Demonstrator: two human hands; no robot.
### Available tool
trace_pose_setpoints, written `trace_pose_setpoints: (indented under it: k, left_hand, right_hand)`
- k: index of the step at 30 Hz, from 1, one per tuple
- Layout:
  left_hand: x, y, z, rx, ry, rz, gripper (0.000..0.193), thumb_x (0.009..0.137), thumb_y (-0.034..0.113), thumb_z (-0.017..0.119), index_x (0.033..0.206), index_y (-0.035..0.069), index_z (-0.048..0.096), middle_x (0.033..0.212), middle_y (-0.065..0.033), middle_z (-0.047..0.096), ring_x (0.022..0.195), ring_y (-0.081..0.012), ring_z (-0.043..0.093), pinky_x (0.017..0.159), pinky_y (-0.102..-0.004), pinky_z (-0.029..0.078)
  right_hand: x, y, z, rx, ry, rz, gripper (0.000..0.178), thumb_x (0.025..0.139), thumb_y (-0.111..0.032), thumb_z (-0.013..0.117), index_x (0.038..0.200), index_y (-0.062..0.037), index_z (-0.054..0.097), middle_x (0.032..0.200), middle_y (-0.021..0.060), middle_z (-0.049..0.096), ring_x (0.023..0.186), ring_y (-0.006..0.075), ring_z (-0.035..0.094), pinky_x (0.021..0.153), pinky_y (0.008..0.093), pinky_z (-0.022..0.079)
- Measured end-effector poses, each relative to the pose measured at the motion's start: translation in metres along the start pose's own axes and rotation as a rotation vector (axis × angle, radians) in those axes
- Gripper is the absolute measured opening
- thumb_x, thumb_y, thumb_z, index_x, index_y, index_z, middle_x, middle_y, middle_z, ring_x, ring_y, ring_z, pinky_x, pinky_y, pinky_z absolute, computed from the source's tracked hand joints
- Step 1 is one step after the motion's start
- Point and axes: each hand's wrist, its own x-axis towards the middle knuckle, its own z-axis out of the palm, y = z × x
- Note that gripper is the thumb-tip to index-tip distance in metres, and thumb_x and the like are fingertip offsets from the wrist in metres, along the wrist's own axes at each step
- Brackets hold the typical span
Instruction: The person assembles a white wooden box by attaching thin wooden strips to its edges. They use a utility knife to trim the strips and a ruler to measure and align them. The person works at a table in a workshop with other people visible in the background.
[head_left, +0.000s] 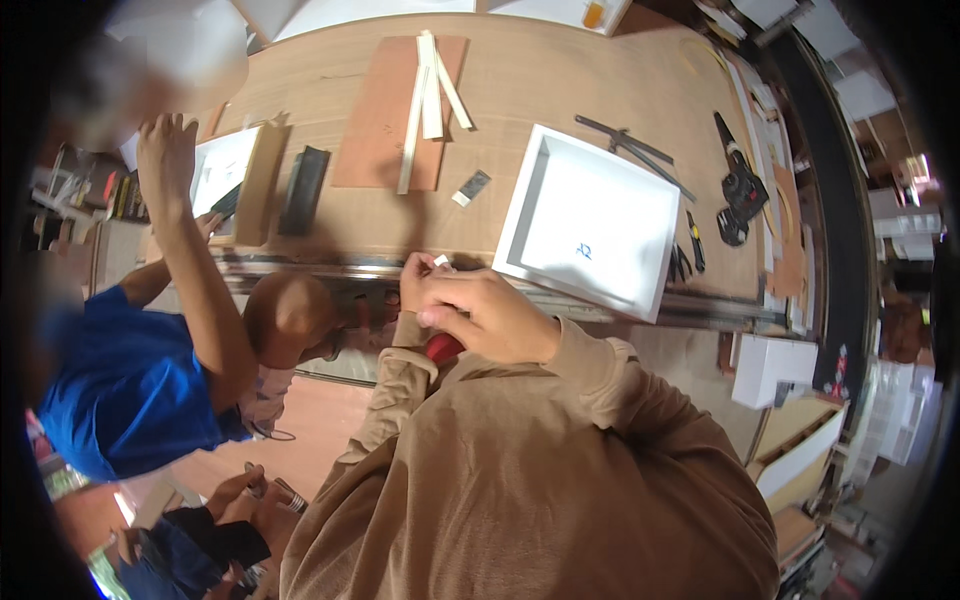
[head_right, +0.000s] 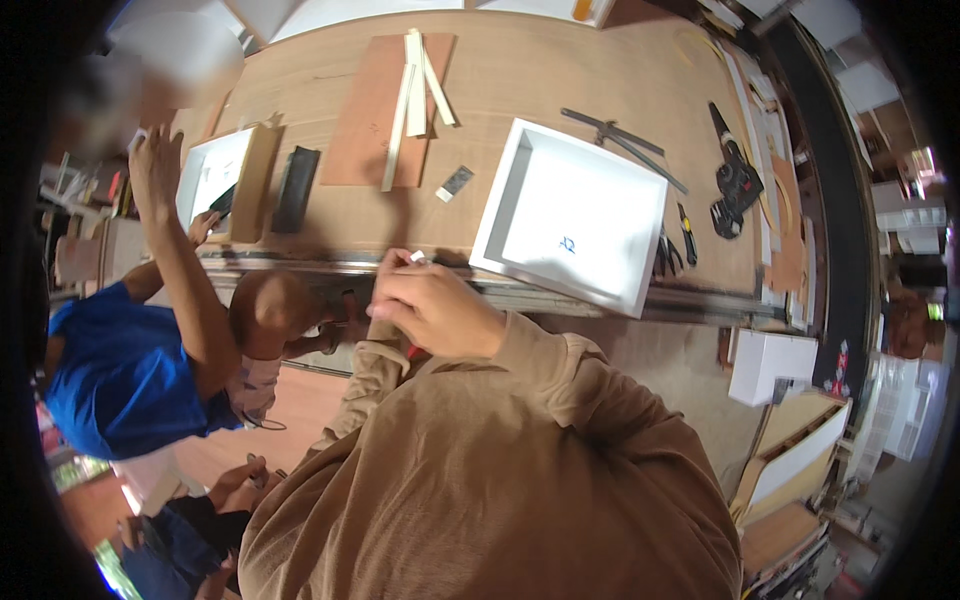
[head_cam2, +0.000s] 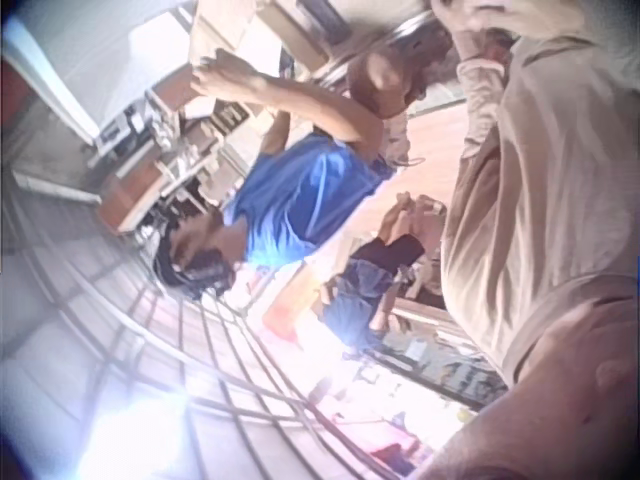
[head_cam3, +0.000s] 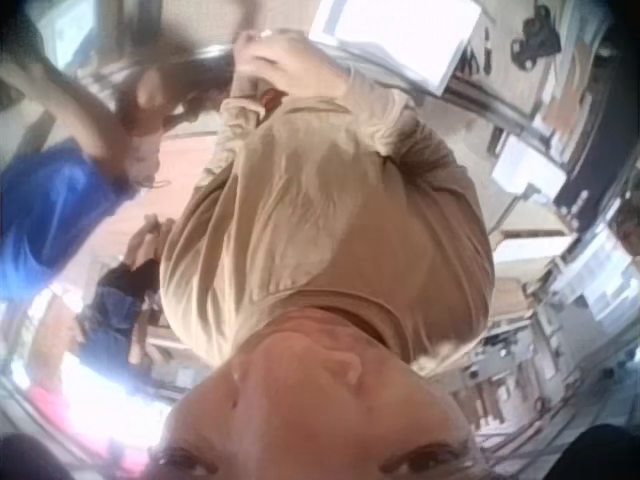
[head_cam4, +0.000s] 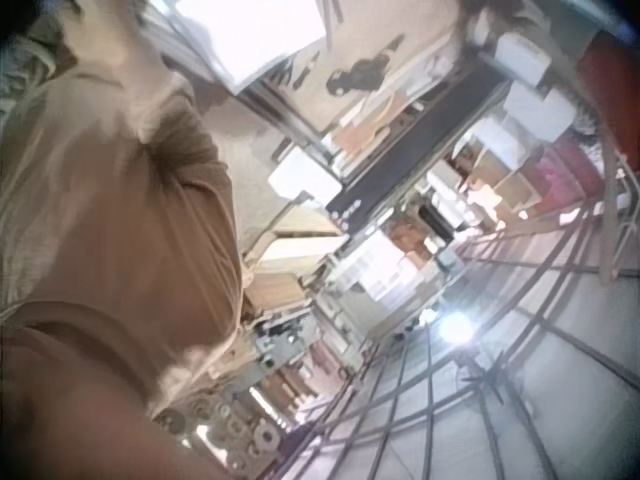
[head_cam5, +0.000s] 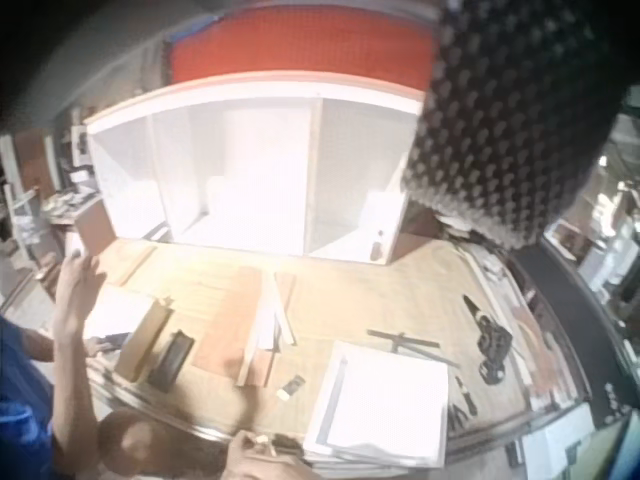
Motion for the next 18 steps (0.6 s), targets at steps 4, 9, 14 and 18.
trace_pose_setpoints:
  k: [4, 9, 14, 18]
  left_hand:
    - [-0.007, 0.019, 0.015, -0.345, 0.060, -0.204, 0.015, 0.094, 0.003, 0.076, 0.108, 0.005, 0.068, 0.093, -0.0010, 0.071, 0.081, -0.0113, 0.068, 0.069, -0.0270, 0.057]
    - [0.012, -0.015, -0.013, -0.365, 0.097, -0.285, 0.005, 0.097, 0.007, 0.074, 0.101, 0.007, 0.071, 0.089, -0.0004, 0.071, 0.074, -0.0099, 0.066, 0.067, -0.0276, 0.058]
    - [0.036, -0.038, -0.020, -0.314, 0.144, -0.289, 0.004, 0.094, 0.002, 0.071, 0.094, 0.004, 0.068, 0.087, -0.0053, 0.071, 0.076, -0.0156, 0.068, 0.069, -0.0319, 0.059]
    - [0.058, -0.041, -0.034, -0.023, 0.060, -0.171, 0.000, 0.091, 0.002, 0.072, 0.091, 0.002, 0.072, 0.084, -0.0062, 0.072, 0.076, -0.0161, 0.069, 0.071, -0.0332, 0.057]
  right_hand:
    - [-0.118, 0.068, 0.004, -0.023, -0.057, 0.536, 0.015, 0.096, -0.015, 0.071, 0.101, -0.0008, 0.069, 0.092, 0.0150, 0.073, 0.086, 0.0295, 0.071, 0.078, 0.0394, 0.056]
    - [-0.193, 0.070, 0.010, -0.185, 0.262, 0.784, 0.018, 0.092, -0.018, 0.076, 0.098, -0.0014, 0.071, 0.092, 0.0175, 0.072, 0.083, 0.0330, 0.071, 0.075, 0.0396, 0.056]
    - [-0.259, 0.084, 0.019, -0.321, 0.335, 1.037, 0.024, 0.094, -0.023, 0.074, 0.100, -0.0002, 0.072, 0.092, 0.0157, 0.075, 0.082, 0.0291, 0.073, 0.076, 0.0398, 0.057]
    - [-0.300, 0.086, 0.037, -0.359, 0.380, 1.187, 0.024, 0.096, -0.024, 0.073, 0.101, -0.0003, 0.073, 0.090, 0.0126, 0.076, 0.081, 0.0239, 0.073, 0.075, 0.0379, 0.058]
